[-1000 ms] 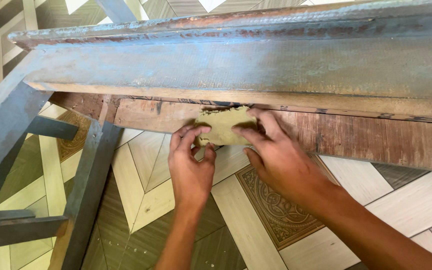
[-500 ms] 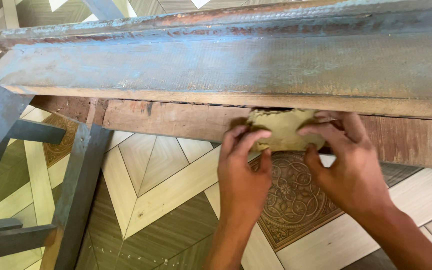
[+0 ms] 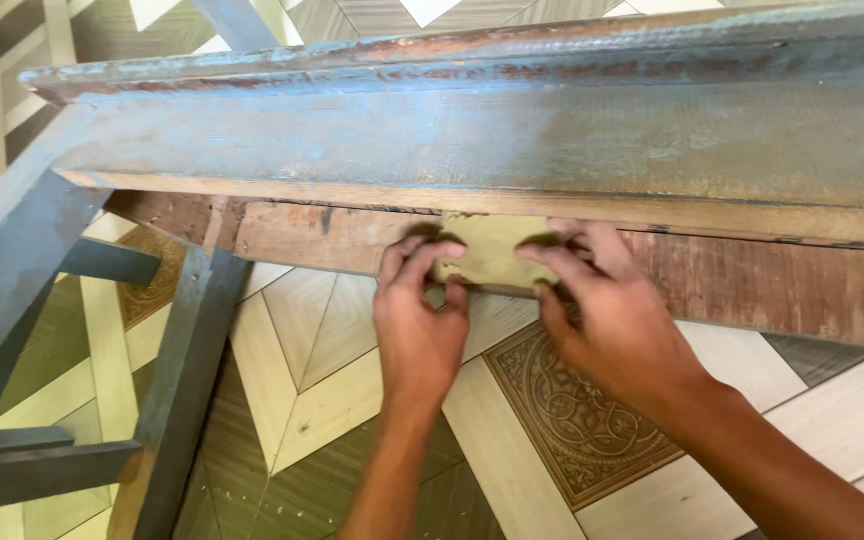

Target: The person uses a sanding block to smooth the surface of a wooden chair frame. They systematically rub the sandpaper along the legs and crossbars of the chair, focusing on removing old paint and smoothing the wood grain.

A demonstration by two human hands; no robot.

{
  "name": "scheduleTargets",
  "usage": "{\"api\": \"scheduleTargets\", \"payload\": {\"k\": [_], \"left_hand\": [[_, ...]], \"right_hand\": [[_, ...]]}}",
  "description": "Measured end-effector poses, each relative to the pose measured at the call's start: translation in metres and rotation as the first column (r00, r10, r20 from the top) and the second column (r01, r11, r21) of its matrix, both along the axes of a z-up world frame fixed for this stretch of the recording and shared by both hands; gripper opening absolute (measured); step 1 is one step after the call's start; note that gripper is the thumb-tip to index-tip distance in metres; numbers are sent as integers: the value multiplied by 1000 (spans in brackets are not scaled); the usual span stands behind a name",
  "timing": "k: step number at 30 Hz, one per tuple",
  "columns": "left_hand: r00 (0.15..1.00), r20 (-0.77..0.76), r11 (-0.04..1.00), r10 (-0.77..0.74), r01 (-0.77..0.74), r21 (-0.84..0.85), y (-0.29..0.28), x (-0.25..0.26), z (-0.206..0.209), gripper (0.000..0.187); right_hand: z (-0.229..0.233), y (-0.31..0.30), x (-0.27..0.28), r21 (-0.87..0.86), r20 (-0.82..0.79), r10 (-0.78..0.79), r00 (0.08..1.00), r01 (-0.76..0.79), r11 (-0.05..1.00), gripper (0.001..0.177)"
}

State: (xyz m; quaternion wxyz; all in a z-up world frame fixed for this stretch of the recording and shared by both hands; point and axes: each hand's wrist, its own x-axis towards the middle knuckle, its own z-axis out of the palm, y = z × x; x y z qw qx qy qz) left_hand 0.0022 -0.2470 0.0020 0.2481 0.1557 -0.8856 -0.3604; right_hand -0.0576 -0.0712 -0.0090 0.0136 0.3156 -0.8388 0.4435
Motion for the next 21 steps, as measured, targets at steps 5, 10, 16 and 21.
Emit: {"api": "scheduleTargets", "payload": {"k": [5, 10, 16, 21], "left_hand": [[994, 36, 994, 106, -105, -10, -49, 8, 6, 35], [975, 77, 976, 208, -212, 47, -66, 7, 18, 35], [975, 110, 978, 195, -201, 50, -35, 10, 24, 36], [983, 109, 976, 147, -163, 147, 0, 20, 21, 32]], "right_hand": [[30, -34, -2, 234, 221, 236, 946, -287, 929, 61], [50, -52, 2, 330, 356, 288, 889, -408, 851, 72], [37, -42, -3, 280, 173, 160, 972, -204, 938, 57], [22, -24, -9, 352, 346, 1, 938, -131, 927, 41]]}}
